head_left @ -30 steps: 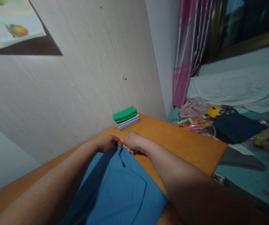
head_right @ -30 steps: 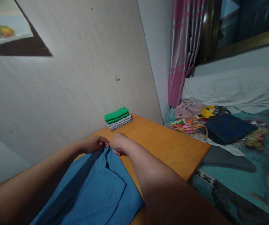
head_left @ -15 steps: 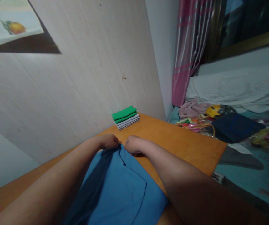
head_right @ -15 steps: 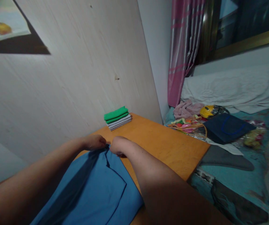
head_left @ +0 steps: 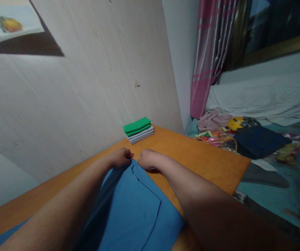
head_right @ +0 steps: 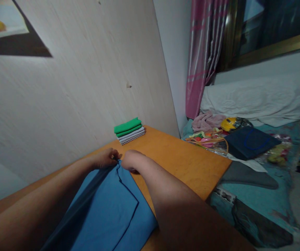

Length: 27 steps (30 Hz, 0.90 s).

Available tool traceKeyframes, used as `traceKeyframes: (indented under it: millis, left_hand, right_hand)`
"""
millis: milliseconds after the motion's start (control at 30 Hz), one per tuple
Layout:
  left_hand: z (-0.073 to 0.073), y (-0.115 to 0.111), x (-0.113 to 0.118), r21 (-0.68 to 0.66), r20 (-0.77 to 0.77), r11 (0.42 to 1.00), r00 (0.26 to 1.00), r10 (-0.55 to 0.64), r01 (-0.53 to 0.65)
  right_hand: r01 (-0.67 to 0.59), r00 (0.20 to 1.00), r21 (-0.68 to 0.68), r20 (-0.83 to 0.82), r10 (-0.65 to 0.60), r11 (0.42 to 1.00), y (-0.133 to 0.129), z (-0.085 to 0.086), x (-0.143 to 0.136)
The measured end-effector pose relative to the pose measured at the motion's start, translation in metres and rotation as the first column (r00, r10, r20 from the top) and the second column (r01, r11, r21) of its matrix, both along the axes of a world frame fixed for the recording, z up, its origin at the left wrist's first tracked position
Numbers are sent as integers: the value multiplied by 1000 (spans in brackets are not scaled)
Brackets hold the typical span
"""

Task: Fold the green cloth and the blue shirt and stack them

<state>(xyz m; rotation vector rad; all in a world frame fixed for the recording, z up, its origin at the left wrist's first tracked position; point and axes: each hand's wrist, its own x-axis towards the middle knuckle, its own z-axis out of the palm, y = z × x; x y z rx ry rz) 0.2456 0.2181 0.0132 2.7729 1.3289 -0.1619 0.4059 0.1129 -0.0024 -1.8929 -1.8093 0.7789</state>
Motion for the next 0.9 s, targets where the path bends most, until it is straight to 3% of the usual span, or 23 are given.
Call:
traceKeyframes:
  millis: [267, 400, 600, 733, 833, 900]
  left_hand:
    - [-8, -14, -6, 88, 121, 996, 993, 3, -14]
    - [-7, -24, -15, 87, 196, 996, 980, 14, -31]
    - [10, -75, -38, -14, 250, 999, 968, -38, 43]
    - [20, -120, -76, -84, 319, 996, 947, 14, 14]
    - [17, -142, -124, -132, 396, 984, 904, 163, -120]
    - [11, -151, -165, -157, 478, 954, 826, 298, -254]
  right_hand:
    - [-171, 968, -99, -202, 149, 980, -5, -4, -5]
    - [-208, 951, -141, -259, 166, 968, -6, -3, -5]
    - [-205, 948, -140, -274, 161, 969, -8, -4, -7]
    - [-189, 957, -114, -243, 157, 975, -7, -7, -8]
    - [-139, 974, -56, -187, 126, 989, -5, -12, -6]
    - [-85, 987, 26, -135, 88, 996, -3, -16, -4]
